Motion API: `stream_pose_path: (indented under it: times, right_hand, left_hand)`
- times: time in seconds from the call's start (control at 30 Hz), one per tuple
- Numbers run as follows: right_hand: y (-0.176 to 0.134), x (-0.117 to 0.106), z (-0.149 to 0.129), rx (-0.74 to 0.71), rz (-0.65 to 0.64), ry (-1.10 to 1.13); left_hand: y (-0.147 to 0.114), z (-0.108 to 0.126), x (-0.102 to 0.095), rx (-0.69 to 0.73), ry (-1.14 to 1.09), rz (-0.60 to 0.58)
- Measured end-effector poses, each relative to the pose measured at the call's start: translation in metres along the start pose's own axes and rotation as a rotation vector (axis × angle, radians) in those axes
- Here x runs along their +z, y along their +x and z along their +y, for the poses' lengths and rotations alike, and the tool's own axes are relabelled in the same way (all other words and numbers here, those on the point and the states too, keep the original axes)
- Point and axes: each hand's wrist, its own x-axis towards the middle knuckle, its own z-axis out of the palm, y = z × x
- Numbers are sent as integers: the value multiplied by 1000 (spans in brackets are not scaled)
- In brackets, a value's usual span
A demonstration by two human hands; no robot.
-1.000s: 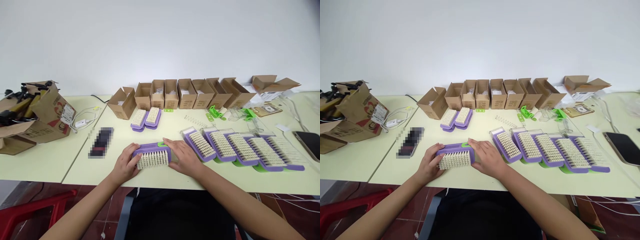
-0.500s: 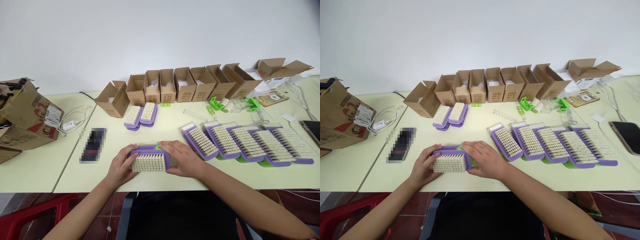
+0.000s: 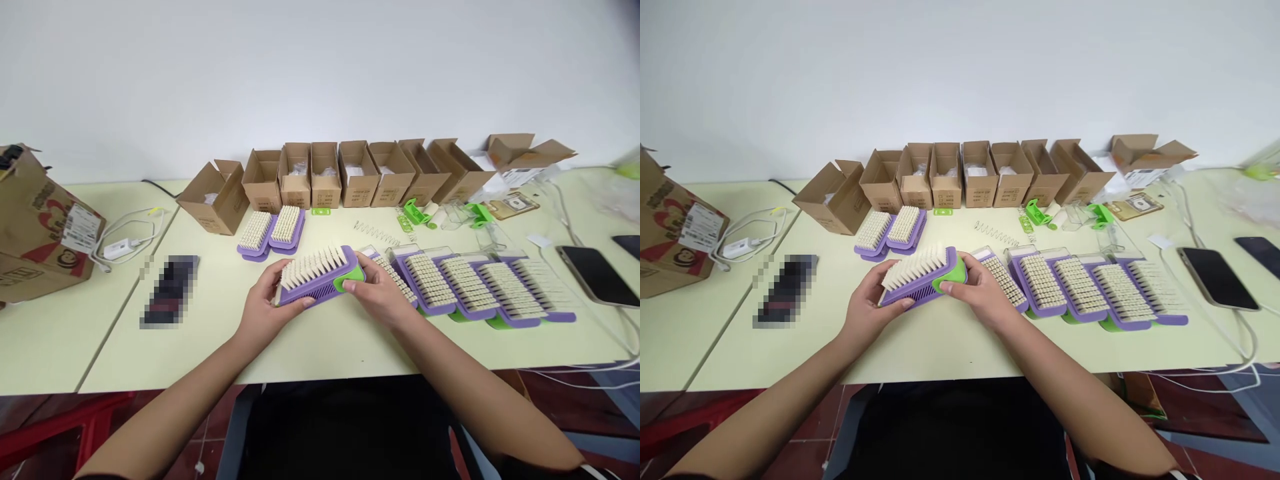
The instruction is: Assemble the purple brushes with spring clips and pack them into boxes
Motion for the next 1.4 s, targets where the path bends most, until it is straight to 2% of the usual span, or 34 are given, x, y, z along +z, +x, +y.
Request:
stream_pose_path:
  times: [0.17,0.33,0.43,0.53,0.7,0.83,1.0,1.2,1.4]
  right_hand:
    - [5,-9,-21,-59,163,12]
    - [14,-12,-32,-104,291,55]
    - [18,-11,-29,-82,241,84]
    - [19,-12,-21,-12,157,90]
    - [16,-15,-14,54,91,20]
    - [17,-14,-20,33,113,-64]
    - [17,-13,-29,-19,69,-86]
    - [11,-14,-31,-29,104,-53]
    - [7,-20,-28,-1,35,-36]
  left_hand:
    - [35,13,12,-51,-133,-71]
    - [55,1,27,-139,-379,-99]
    - [56,-6,32,-205,-547,-95]
    - [54,-9,30,-203,-600,-54]
    - [54,-9,17,-194,-594,4]
    - [54,-10,11,-165,-549,22]
    - [52,-9,10,-106,-492,74]
    - [49,-7,13,-117,-571,9]
    - [51,-10,14,-124,-567,-44]
